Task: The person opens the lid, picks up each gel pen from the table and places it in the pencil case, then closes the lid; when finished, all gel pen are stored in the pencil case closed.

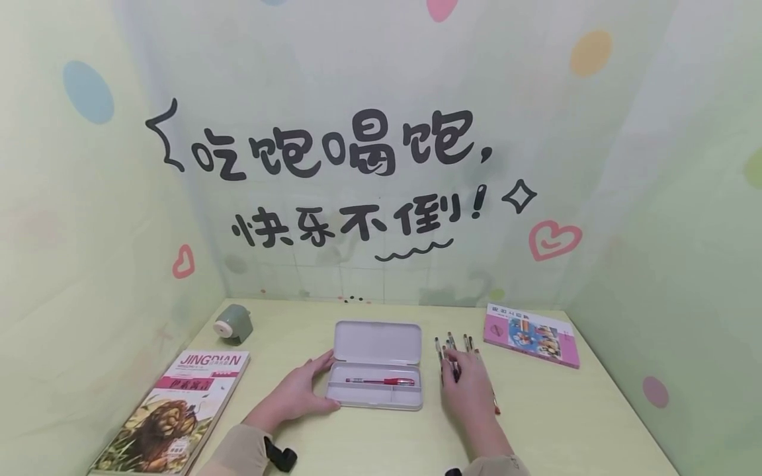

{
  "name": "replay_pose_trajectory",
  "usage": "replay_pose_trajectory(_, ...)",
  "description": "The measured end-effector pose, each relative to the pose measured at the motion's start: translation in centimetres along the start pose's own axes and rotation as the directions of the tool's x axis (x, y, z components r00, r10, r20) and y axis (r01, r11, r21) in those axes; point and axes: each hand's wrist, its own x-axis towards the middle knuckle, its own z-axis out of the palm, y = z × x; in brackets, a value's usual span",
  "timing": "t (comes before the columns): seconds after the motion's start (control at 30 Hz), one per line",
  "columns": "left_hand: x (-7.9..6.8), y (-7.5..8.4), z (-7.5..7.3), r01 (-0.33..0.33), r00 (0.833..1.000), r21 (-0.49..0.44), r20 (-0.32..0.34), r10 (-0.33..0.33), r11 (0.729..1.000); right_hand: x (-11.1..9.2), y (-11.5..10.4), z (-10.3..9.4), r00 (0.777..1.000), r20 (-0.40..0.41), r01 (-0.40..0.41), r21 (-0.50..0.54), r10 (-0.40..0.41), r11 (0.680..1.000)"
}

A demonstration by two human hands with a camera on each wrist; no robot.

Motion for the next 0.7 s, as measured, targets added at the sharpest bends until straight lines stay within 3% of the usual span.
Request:
replay_pose_trajectory(0.27, 0.0, 0.1, 0.0, -0.005, 1.0, 0.014, -0.005, 0.005, 1.0, -0.3, 2.3, -2.6, 0.995, -0.011, -0.098, -0.038, 0.098, 0.994)
replay_pose_trajectory(0.47, 0.0, 0.0, -0.1, 0.003, 1.0, 0.019, -0.007, -0.003, 1.0, -0.4, 3.9, -3.1, 0.983, -0.001, -0.182, -0.076, 0.183, 0.98)
replay_pose_trajectory(0.7, 0.1, -0.2, 0.1, -0.011, 1.0, 0.008, 0.0, 0.011, 1.0, -0.3, 4.0, -3.6, 0.966, 0.044, -0.247, -0.134, 0.254, 0.96)
